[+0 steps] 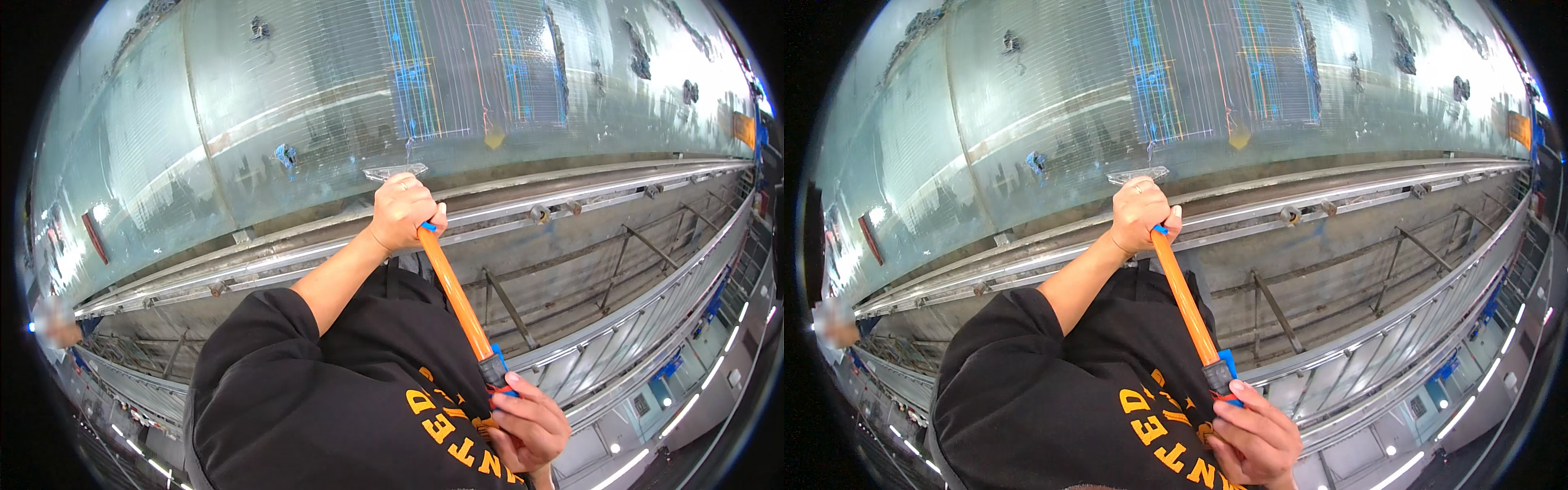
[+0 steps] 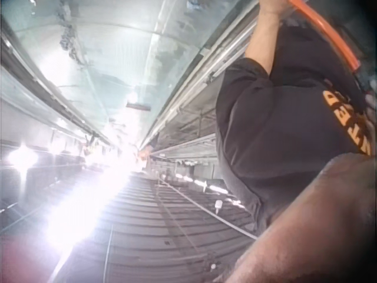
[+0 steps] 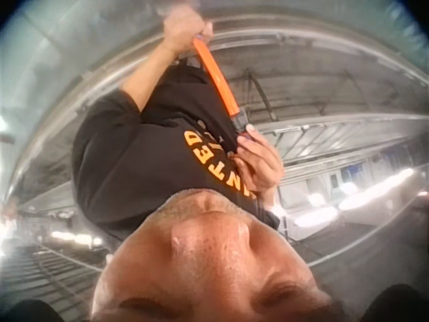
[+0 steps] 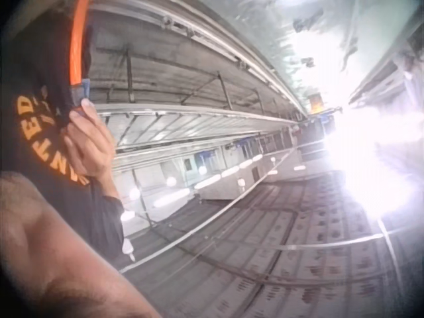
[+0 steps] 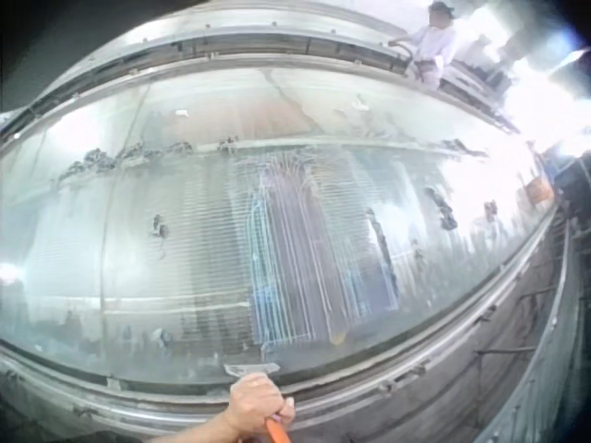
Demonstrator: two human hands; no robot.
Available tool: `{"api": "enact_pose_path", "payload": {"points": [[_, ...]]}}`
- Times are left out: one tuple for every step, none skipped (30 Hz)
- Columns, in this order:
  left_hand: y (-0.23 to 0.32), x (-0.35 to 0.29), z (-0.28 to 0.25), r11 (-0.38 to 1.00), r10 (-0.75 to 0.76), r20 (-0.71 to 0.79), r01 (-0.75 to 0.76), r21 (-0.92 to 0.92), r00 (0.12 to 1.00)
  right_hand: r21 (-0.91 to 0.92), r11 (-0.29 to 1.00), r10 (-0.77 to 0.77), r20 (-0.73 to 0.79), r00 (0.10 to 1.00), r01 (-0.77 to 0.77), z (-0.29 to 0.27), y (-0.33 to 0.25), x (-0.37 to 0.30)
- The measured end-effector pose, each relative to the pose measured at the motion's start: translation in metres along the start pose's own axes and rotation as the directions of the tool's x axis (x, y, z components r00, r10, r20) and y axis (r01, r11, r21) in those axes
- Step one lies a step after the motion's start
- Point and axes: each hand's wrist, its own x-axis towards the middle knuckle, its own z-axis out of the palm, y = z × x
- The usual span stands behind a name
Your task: The person uses a squeegee to clean a large glass panel, repeatedly wiping the surface to remove residue. The person walks along a metal walkway above the glass and continues cleaning different sections.
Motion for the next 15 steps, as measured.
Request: {"api": "enact_pose_path", "payload": {"points": [[0.000, -0.006, 0.002, 1.000, 0.017, -0.001, -0.017, 0.009, 1.000, -0.010, 1.000, 0.022, 0.027, 0.999, -0.022, 0.004, 0.004, -0.004], [0.000, -0.009, 0.003, 0.999, 0.032, -0.003, -0.032, 0.020, 0.999, -0.022, 0.999, 0.043, 0.055, 0.998, -0.042, 0.007, 0.008, -0.007], [-0.002, -0.007, 0.001, 0.999, 0.044, 0.010, -0.045, 0.027, 0.999, -0.044, 0.997, 0.064, 0.072, 0.995, -0.061, 0.013, 0.013, -0.008], [-0.003, -0.004, 0.000, 0.998, 0.065, 0.013, -0.065, 0.024, 0.998, -0.041, 0.999, 0.035, 0.056, 0.998, -0.033, 0.018, 0.019, -0.011], [-0.004, 0.002, -0.003, 0.996, 0.085, 0.015, -0.086, 0.022, 0.996, -0.040, 0.999, 0.005, 0.041, 0.999, -0.003, 0.023, 0.025, -0.014], [-0.011, 0.005, -0.003, 0.995, 0.101, 0.021, -0.102, 0.019, 0.995, -0.036, 0.999, -0.021, 0.029, 0.999, 0.022, 0.027, 0.029, -0.011], [-0.020, 0.010, -0.002, 0.994, 0.110, 0.007, -0.110, 0.008, 0.994, -0.056, 0.998, -0.038, 0.022, 0.999, 0.039, 0.030, 0.024, -0.002], [-0.022, 0.014, -0.003, 0.995, 0.104, 0.002, -0.104, -0.003, 0.995, -0.059, 0.997, -0.053, -0.002, 0.999, 0.053, 0.029, 0.019, 0.003], [-0.024, 0.020, -0.003, 0.996, 0.093, -0.001, -0.093, -0.017, 0.996, -0.063, 0.996, -0.063, -0.022, 0.998, 0.061, 0.026, 0.015, 0.009], [-0.027, 0.025, -0.003, 0.996, 0.082, -0.005, -0.083, -0.032, 0.997, -0.068, 0.995, -0.072, -0.043, 0.996, 0.069, 0.023, 0.010, 0.018], [-0.033, 0.027, -0.002, 0.998, 0.059, 0.000, -0.059, -0.009, 0.998, -0.102, 0.988, -0.119, -0.037, 0.992, 0.115, 0.014, 0.007, 0.031], [-0.037, 0.030, -0.002, 0.999, 0.049, -0.013, -0.049, -0.005, 0.999, -0.099, 0.991, -0.091, -0.011, 0.996, 0.089, 0.007, 0.001, 0.041], [-0.041, 0.035, -0.002, 0.999, 0.040, -0.025, -0.040, -0.002, 0.999, -0.097, 0.993, -0.061, 0.013, 0.998, 0.062, 0.000, -0.006, 0.052], [-0.046, 0.041, -0.003, 1.000, 0.031, -0.035, -0.031, -0.001, 0.999, -0.096, 0.995, -0.030, 0.036, 0.999, 0.034, -0.006, -0.012, 0.064], [-0.053, 0.049, -0.005, 1.000, 0.030, -0.044, -0.030, 0.002, 0.999, -0.089, 0.996, -0.019, 0.067, 0.998, 0.025, -0.011, -0.016, 0.075]]}}
